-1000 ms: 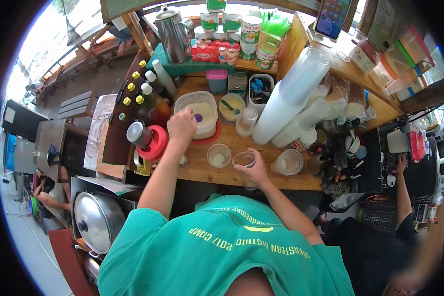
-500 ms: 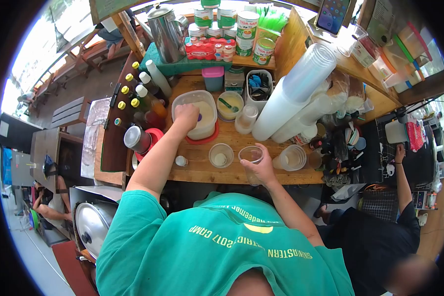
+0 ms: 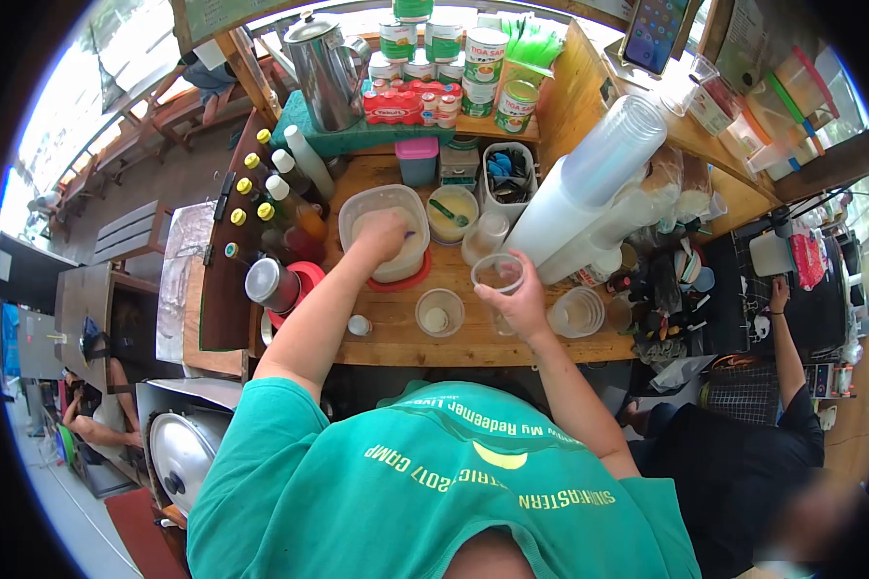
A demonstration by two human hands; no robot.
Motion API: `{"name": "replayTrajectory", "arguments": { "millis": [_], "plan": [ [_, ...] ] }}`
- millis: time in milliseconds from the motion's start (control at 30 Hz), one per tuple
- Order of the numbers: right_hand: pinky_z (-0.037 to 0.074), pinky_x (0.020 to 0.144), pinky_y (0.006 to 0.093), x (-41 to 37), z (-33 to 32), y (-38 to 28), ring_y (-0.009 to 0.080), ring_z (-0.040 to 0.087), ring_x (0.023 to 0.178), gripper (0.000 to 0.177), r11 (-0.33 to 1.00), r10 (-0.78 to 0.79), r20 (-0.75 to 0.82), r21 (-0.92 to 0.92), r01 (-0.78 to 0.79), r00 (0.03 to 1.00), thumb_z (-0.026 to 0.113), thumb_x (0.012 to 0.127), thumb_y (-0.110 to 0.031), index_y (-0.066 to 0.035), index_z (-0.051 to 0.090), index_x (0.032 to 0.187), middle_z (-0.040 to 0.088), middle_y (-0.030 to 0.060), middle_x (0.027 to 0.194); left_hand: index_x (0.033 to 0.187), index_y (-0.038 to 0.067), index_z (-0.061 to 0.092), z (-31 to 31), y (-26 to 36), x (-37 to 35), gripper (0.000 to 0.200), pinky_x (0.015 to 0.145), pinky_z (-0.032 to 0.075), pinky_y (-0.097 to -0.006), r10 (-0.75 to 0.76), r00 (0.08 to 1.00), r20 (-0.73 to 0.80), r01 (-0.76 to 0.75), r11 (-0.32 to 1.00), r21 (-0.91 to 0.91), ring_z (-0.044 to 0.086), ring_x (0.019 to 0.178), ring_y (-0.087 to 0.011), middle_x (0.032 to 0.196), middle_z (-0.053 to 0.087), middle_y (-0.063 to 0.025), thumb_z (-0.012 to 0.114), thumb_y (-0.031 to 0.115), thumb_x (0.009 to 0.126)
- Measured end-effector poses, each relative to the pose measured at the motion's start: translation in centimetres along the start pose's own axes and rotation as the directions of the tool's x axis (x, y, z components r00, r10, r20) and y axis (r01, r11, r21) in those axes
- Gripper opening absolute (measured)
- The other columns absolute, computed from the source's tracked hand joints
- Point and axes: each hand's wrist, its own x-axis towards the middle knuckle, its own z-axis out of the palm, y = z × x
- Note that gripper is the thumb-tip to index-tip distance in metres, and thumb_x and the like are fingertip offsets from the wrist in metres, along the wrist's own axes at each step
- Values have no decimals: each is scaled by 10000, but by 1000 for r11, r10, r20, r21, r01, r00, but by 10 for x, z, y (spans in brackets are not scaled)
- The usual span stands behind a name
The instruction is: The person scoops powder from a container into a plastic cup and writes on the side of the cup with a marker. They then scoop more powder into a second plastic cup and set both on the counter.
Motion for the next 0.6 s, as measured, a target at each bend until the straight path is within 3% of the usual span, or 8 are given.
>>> {"name": "replayTrajectory", "arguments": {
  "millis": [33,167,200,233,367,400,433,600],
  "plan": [
    [519,1022,391,5,2,-9,262,622,1204,1011,1000,3,-3,3,-3,1000,960,719,-348,-9,414,1499,612,195,1298,896,15,779,8,-2,0,162,761,601,-518,61,998,25,-60,997,-52,755,880,-383,952,762,-235,637,82,854],
    [509,1033,395,31,18,-34,279,619,1214,1019,993,-95,70,-66,99,993,967,698,-335,-21,421,1498,610,199,1304,809,33,799,6,-13,9,196,752,600,-496,61,980,191,-62,998,-1,742,820,-390,857,749,-216,613,79,850],
    [506,1036,398,37,22,-39,289,618,1219,1020,984,-123,102,-115,135,987,970,688,-333,-25,428,1496,613,203,1300,796,24,794,-7,-9,7,204,747,600,-489,-127,948,292,193,958,-210,740,811,-389,848,748,-215,602,70,847],
    [506,1036,398,41,26,-45,289,618,1219,1020,984,-124,103,-112,135,987,970,688,-333,-25,428,1496,613,203,1300,784,16,790,-22,-7,4,212,742,601,-483,-276,862,424,445,814,-374,738,803,-389,840,746,-214,592,61,845],
    [502,1040,405,50,42,-63,313,617,1228,1027,975,-143,158,-145,166,977,973,667,-361,-32,449,1486,625,207,1293,801,-1,779,-64,-2,-25,190,727,602,-478,-305,901,307,429,722,-542,742,792,-378,841,754,-197,607,70,839],
    [503,1040,405,50,45,-63,316,617,1230,1029,974,-144,162,-149,169,976,973,663,-374,-34,455,1484,628,206,1293,829,18,790,-61,-5,-29,181,733,606,-486,-209,970,123,238,916,-322,755,823,-367,899,764,-196,623,85,854],
    [503,1040,405,50,47,-62,316,617,1230,1029,975,-141,166,-148,166,976,973,663,-374,-34,455,1484,628,206,1293,858,36,800,-58,-8,-32,173,738,610,-493,-52,998,-26,51,998,-38,767,853,-357,957,774,-195,640,100,869],
    [504,1049,418,53,56,-54,325,619,1241,1040,961,-140,198,-208,181,970,967,653,-383,-41,455,1491,629,201,1319,852,64,802,-60,-6,-34,168,771,602,-491,-201,979,-18,201,977,64,763,913,-346,927,774,-183,638,101,856]
  ]
}}
